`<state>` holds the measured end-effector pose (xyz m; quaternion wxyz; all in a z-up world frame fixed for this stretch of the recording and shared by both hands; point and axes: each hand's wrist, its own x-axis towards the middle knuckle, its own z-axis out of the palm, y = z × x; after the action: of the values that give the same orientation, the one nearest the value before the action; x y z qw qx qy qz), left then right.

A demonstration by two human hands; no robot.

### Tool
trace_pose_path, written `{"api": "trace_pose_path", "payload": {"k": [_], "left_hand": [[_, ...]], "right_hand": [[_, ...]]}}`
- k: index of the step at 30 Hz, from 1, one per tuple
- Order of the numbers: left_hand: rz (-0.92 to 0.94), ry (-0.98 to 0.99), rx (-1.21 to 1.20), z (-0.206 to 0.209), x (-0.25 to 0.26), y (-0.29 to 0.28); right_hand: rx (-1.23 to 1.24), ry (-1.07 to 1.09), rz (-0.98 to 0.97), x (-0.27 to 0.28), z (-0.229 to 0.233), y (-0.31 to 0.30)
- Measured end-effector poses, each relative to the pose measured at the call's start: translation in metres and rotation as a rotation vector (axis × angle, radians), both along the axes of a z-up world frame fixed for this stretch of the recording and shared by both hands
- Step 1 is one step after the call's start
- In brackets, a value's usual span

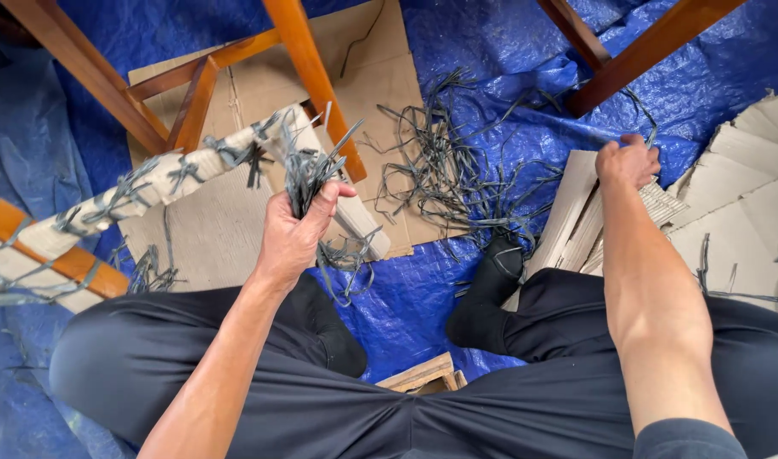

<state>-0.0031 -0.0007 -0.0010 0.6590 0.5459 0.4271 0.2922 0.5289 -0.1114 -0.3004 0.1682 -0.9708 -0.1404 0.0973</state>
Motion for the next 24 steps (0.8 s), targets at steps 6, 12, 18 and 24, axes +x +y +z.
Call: {"api": "trace_pose_path", "payload": {"k": [6,12,18,24], "left_hand": [[0.015,0.050,-0.029,-0.010,0.005,0.006],[0.033,0.054,-0.009,-0.010,0.007,0.007],[0.031,-0.032,0.067,-0.014,0.001,0.007],[0.085,-0.160,0.128,-0.013,-0.009,0.008]], "right_hand": [[-0.028,0.119,-0.091,0.024,-0.034,-0.016],[0.246,-0.187,0.030,-0.029,-0.015,0.002],[0.650,-0.029,0.421,-0.171,0.050,0.067],[0.533,0.256,0.822,-0.293,0.207,0.102]]}}
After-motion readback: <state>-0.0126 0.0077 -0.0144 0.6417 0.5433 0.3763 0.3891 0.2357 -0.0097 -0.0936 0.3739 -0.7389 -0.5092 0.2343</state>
